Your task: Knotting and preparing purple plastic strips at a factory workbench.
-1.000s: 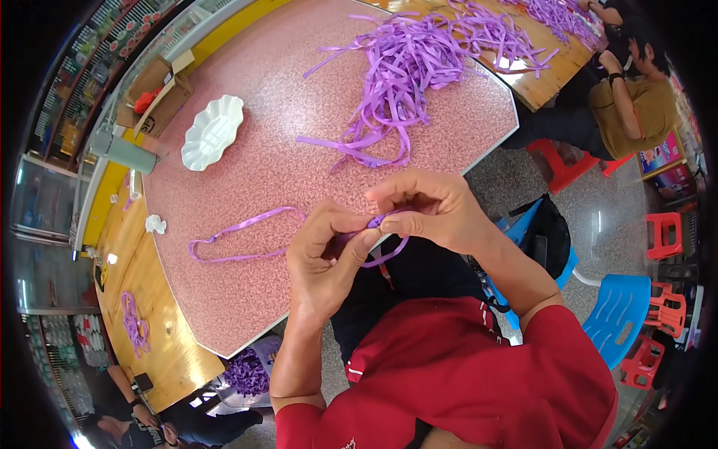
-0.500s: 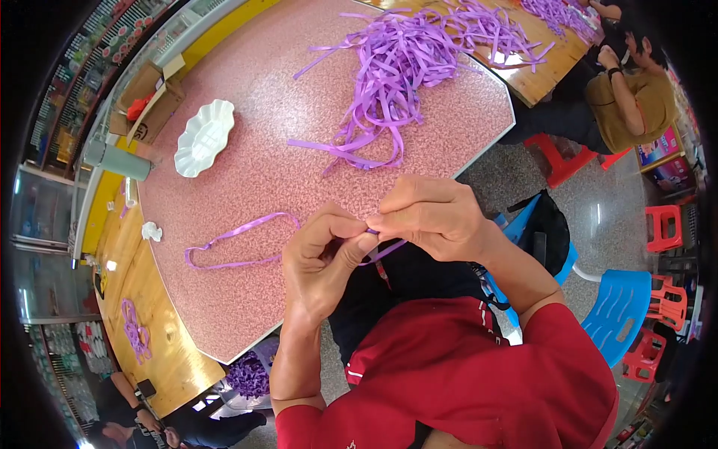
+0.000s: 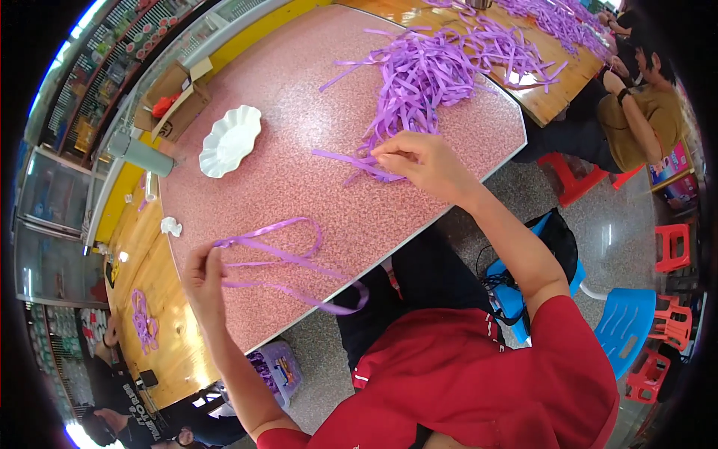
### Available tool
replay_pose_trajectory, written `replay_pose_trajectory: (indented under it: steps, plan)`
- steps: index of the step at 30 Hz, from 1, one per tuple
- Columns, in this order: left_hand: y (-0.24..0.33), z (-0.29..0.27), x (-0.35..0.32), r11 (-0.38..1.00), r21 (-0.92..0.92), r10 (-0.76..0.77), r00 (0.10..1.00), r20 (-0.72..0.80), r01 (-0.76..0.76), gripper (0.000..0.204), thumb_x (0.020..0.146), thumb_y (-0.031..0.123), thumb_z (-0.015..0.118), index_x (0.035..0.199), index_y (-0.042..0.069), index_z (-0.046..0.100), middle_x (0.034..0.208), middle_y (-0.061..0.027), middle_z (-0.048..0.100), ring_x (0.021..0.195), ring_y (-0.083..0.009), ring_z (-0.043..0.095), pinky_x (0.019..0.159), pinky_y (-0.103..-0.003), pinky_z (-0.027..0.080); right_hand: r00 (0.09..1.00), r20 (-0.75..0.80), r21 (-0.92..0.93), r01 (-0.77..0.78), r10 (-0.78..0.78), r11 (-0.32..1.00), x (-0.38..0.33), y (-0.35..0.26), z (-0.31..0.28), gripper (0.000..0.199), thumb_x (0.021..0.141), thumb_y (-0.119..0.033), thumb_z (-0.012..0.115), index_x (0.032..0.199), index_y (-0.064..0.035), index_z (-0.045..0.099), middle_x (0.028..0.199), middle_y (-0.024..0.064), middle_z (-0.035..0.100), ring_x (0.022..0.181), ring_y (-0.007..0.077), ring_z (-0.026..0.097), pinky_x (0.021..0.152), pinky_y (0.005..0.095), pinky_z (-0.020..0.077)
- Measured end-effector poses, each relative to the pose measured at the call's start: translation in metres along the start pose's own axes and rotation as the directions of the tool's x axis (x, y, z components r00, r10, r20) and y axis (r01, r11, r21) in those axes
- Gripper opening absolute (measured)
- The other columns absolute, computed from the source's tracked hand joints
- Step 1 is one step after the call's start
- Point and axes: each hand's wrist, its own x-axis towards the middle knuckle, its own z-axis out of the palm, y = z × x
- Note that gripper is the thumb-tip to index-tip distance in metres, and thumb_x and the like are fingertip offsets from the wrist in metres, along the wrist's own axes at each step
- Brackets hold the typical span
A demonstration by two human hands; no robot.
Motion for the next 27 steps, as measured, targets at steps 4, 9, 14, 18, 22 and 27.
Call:
replay_pose_trajectory:
  steps: [4,9,14,18,22,27]
  plan:
    - [-0.053,-0.059,0.024,0.964,0.265,0.023,0.986,-0.166,0.022,0.021,0.097,0.014,0.061,0.111,0.001,0.068,0.073,0.0035,0.055,0.063,-0.0034,0.046,0.056,-0.019,0.035,0.986,0.109,-0.378,0.162,-0.129,0.912,0.041,0.010,0.024,0.019,0.086,-0.018,0.069,0.094,-0.0018,0.073,0.085,0.0127,0.068,0.078,0.0259,0.066,0.072,0.0361,0.0516]
    - [-0.088,-0.089,0.037,0.178,0.983,0.468,0.882,-0.044,-0.046,0.034,0.092,0.016,0.063,0.125,0.005,0.064,0.109,-0.0148,0.063,0.104,-0.0263,0.060,0.092,-0.039,0.046,0.966,0.134,-0.688,0.250,-0.219,0.681,0.083,0.027,0.071,0.013,0.082,-0.017,0.068,0.083,-0.0057,0.073,0.088,0.0107,0.067,0.086,0.0309,0.065,0.075,0.0427,0.0507]
    - [-0.046,-0.030,0.036,0.384,0.903,0.381,0.924,0.037,-0.194,0.039,0.090,0.015,0.063,0.128,0.007,0.060,0.131,-0.0185,0.055,0.125,-0.0350,0.049,0.107,-0.045,0.037,0.940,0.168,-0.758,0.316,-0.297,0.570,0.096,0.042,0.093,0.011,0.081,-0.018,0.068,0.078,-0.0079,0.071,0.089,0.0093,0.065,0.091,0.0299,0.064,0.078,0.0433,0.0496]
    - [-0.038,-0.002,0.038,0.522,0.732,0.279,0.899,0.338,-0.437,0.038,0.091,0.014,0.062,0.128,0.006,0.059,0.135,-0.0152,0.054,0.127,-0.0366,0.048,0.108,-0.042,0.037,0.913,0.148,-0.540,0.397,-0.381,0.742,0.082,0.026,0.092,0.010,0.083,-0.013,0.065,0.084,-0.0039,0.067,0.085,0.0100,0.064,0.085,0.0275,0.063,0.075,0.0413,0.0497]
    - [-0.015,0.048,0.025,0.728,0.456,0.378,0.855,0.355,-0.512,0.036,0.089,0.013,0.064,0.125,0.007,0.060,0.130,-0.0142,0.057,0.122,-0.0334,0.051,0.103,-0.043,0.041,0.953,0.303,0.027,-0.016,0.007,1.000,0.056,-0.015,0.076,0.011,0.088,-0.010,0.063,0.091,-0.0003,0.062,0.078,0.0098,0.064,0.072,0.0169,0.062,0.064,0.0338,0.0484]
    - [0.032,0.102,0.004,0.990,-0.062,0.142,0.927,0.348,-0.128,0.040,0.104,0.035,0.048,0.122,0.001,0.059,0.119,-0.0131,0.063,0.112,-0.0212,0.056,0.096,-0.035,0.044,0.933,0.326,0.027,0.155,-0.155,0.988,0.029,-0.043,0.069,0.013,0.089,-0.011,0.066,0.093,0.0000,0.061,0.074,0.0091,0.063,0.067,0.0130,0.058,0.060,0.0315,0.0460]
